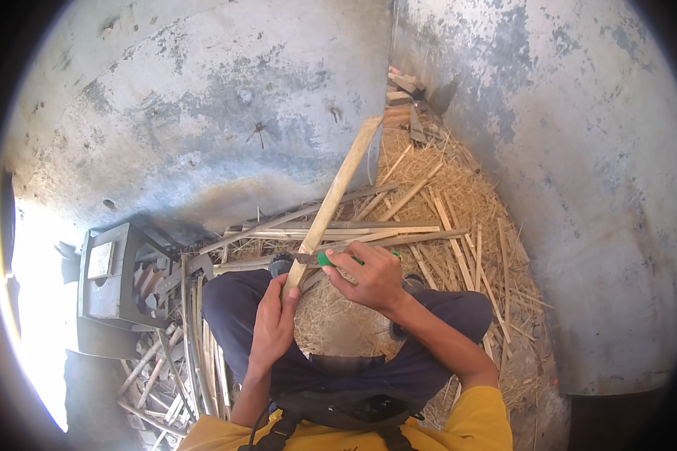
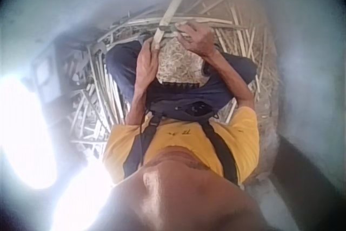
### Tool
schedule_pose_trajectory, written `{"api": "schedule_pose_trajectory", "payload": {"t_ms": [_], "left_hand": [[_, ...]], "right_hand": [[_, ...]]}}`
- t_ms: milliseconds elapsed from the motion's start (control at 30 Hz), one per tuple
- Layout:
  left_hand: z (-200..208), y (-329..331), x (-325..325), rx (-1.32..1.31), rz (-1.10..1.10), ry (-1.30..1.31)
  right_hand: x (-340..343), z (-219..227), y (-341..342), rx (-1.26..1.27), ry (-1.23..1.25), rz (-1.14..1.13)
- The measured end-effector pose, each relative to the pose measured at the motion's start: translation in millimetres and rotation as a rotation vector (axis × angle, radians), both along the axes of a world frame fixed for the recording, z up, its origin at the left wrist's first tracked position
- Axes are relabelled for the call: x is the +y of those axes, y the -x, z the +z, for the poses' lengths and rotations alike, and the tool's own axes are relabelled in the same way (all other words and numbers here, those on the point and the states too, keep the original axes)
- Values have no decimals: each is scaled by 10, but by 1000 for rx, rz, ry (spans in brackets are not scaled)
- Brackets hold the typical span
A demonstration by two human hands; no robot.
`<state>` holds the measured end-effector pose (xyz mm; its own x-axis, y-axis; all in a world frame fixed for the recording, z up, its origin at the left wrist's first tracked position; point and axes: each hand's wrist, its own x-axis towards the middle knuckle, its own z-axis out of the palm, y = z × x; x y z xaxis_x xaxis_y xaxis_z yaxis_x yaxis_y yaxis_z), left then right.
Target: The person holds a piece of wood and uses a small utility knife to shave thin strips from its surface, followed by a larger machete-like blade to continue the shaving process.
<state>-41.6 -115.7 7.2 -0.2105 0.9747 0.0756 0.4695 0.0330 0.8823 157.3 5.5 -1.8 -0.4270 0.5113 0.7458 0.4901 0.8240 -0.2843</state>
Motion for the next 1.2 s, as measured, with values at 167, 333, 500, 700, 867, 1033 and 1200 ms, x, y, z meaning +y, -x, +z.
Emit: {"api": "schedule_pose_trajectory", "payload": {"t_ms": [167,333,500,700,867,1033,1200], "left_hand": [[18,-3,-1,-7,1,9],[-6,9,3,-14,-9,21],[-98,39,-74,-44,-25,49],[-45,228,-435,-101,-5,144],[-97,282,-254,-77,9,83],[-93,274,-148,-168,-41,73],[-3,92,-123,-119,-55,77]], "right_hand": [[11,-7,-9,-32,-27,-14],[31,-36,-7,-20,-67,-22],[192,-102,-181,20,18,-150],[658,265,-514,210,45,-330],[477,-70,-330,321,82,-23],[188,-40,-129,91,-10,108],[178,23,-114,75,15,59]]}}
